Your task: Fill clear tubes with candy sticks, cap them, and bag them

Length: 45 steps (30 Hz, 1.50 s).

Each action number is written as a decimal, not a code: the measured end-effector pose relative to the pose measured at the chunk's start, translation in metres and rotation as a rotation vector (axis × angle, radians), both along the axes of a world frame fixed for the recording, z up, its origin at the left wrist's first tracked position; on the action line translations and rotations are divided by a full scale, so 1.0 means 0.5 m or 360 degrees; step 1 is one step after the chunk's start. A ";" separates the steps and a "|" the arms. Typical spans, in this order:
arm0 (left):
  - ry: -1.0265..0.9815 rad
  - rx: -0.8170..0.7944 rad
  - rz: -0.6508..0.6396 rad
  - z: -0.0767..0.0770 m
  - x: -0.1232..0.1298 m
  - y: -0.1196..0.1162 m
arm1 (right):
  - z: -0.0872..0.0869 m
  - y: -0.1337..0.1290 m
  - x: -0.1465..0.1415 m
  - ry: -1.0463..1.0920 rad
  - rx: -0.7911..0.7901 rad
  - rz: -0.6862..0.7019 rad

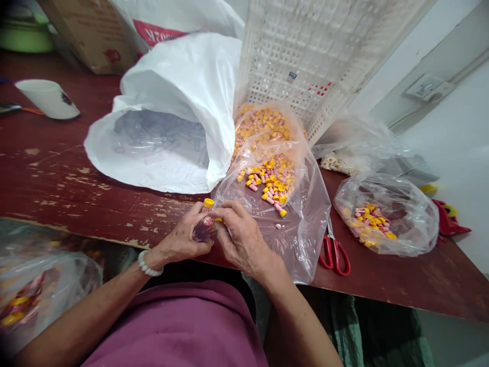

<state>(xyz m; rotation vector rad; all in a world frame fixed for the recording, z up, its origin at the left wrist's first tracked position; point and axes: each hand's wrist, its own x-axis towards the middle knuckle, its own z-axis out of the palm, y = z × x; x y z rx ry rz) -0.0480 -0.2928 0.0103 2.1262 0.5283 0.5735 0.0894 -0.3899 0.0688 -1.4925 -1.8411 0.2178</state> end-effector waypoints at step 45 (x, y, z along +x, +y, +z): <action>0.0006 -0.0028 0.0163 -0.015 -0.001 0.017 | 0.000 -0.009 0.007 -0.0057 0.0019 -0.0084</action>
